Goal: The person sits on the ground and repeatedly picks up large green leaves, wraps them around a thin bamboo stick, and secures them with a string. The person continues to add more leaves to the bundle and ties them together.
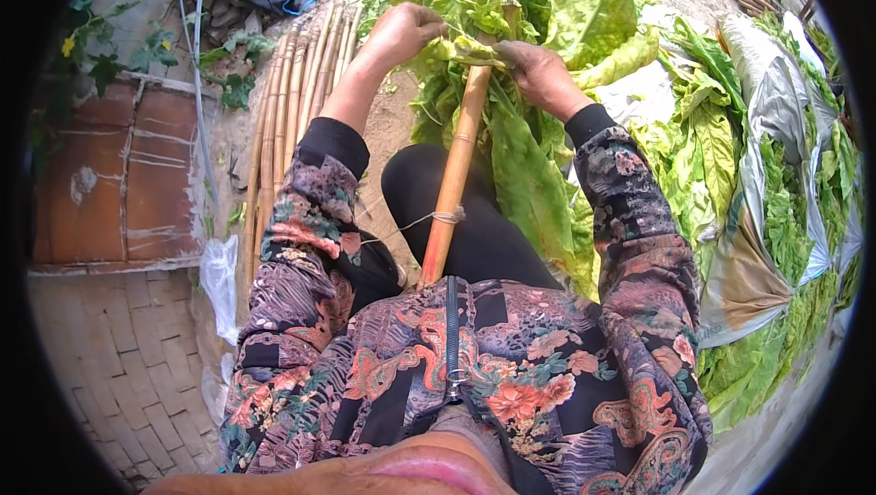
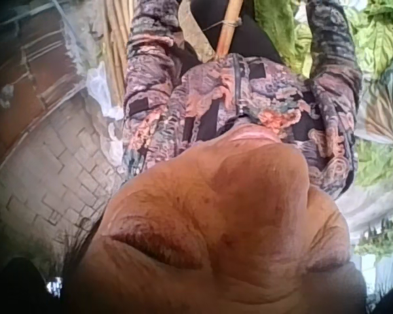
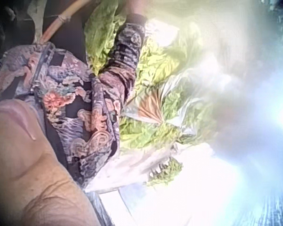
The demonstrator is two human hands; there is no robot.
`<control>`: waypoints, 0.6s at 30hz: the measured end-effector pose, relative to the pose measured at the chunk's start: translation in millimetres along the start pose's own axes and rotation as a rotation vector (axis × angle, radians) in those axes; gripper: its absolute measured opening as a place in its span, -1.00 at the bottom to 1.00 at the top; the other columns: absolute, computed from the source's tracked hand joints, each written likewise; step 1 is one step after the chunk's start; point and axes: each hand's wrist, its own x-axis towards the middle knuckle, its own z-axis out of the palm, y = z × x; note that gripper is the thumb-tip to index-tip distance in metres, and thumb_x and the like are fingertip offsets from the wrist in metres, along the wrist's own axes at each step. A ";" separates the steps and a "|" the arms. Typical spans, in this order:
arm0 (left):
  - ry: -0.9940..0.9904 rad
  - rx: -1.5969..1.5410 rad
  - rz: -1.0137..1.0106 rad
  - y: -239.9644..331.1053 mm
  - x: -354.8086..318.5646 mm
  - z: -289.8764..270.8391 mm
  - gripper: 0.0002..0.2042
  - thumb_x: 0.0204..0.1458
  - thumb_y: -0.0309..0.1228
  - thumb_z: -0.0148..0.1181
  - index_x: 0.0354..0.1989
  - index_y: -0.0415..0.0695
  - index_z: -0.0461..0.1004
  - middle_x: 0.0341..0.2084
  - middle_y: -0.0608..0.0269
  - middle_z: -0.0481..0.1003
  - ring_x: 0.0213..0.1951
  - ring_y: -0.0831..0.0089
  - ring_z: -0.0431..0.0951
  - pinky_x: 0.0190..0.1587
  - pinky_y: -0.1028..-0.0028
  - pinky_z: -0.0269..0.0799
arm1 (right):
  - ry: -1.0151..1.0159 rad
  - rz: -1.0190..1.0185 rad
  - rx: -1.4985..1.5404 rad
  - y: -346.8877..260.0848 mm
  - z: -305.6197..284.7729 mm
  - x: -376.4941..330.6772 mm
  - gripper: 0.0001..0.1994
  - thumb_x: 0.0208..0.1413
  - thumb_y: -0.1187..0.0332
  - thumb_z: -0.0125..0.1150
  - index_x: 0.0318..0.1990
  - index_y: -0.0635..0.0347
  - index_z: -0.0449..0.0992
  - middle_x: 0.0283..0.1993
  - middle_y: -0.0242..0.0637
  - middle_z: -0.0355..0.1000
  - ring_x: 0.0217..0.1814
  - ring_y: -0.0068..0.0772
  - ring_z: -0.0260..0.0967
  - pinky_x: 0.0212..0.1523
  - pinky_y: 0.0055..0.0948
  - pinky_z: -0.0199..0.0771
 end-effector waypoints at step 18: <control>-0.315 -0.652 -0.480 -49.3 -13.4 108.2 -0.78 0.11 -0.39 0.06 -0.28 -0.33 0.51 -0.65 0.26 0.48 -0.69 0.58 0.33 -0.66 0.58 0.16 | 0.341 0.401 0.271 18.9 142.7 -67.5 -0.04 -0.18 0.22 0.40 0.25 0.36 -0.18 0.20 0.13 0.03 0.25 -0.04 0.04 0.25 -0.25 0.09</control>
